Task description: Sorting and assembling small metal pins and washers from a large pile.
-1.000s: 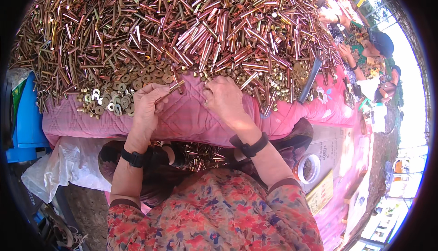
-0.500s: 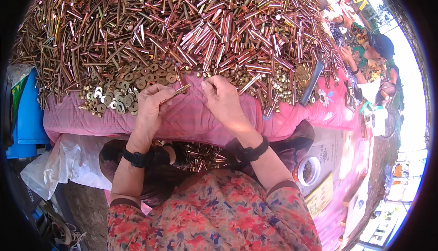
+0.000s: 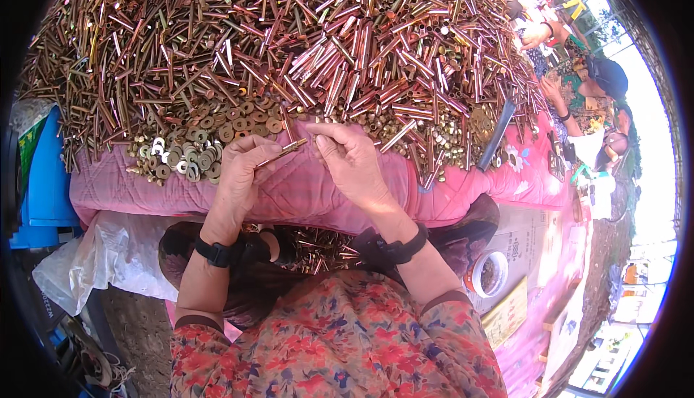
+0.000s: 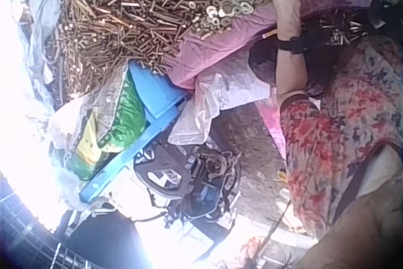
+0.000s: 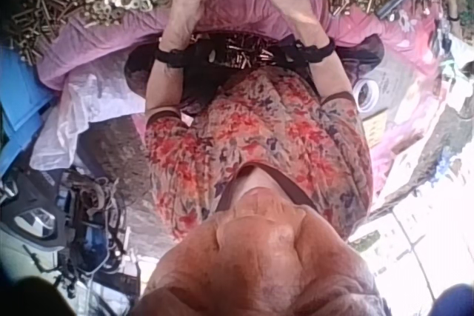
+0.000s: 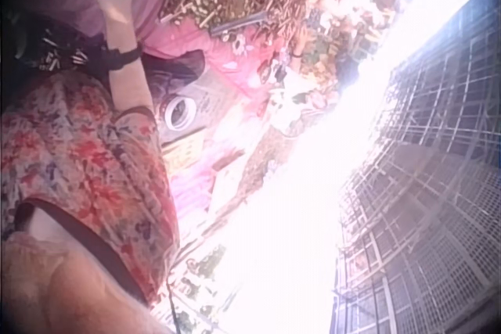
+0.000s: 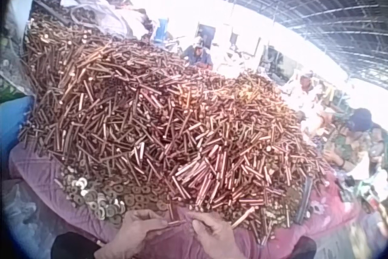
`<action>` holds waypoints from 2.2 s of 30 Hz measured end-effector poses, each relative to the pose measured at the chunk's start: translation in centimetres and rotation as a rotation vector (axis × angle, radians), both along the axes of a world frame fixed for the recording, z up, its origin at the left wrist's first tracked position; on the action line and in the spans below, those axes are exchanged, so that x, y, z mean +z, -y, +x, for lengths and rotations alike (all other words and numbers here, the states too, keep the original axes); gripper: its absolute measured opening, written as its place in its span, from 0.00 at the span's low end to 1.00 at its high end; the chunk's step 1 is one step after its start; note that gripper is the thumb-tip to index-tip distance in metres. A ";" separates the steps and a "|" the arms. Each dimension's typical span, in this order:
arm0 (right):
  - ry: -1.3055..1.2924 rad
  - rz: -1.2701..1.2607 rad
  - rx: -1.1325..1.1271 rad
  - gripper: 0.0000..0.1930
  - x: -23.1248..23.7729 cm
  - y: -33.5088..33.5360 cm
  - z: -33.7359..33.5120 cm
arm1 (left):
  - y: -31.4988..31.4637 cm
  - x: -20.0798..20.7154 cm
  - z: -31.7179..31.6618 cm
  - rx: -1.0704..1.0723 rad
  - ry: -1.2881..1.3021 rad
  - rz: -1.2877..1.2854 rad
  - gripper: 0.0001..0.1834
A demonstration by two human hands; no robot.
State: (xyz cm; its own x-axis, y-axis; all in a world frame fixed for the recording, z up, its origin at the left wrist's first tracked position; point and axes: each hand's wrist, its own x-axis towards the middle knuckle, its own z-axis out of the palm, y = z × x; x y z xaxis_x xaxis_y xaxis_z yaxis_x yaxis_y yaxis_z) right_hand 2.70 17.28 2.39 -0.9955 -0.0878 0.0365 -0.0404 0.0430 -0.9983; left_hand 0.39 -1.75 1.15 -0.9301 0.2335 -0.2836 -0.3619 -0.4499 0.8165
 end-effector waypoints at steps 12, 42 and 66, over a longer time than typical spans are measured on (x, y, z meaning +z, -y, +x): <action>-0.137 -0.006 -0.082 0.13 -0.2 1.4 0.0 | 0.0 -0.1 -0.1 -0.020 0.016 -0.013 0.03; 0.007 -0.175 -0.100 0.08 0.0 1.3 0.5 | 0.3 -0.3 -0.1 -0.078 0.082 0.088 0.03; 0.067 0.456 0.092 0.13 1.7 -0.3 -0.3 | 0.4 -0.2 0.1 -0.056 -0.153 -0.106 0.02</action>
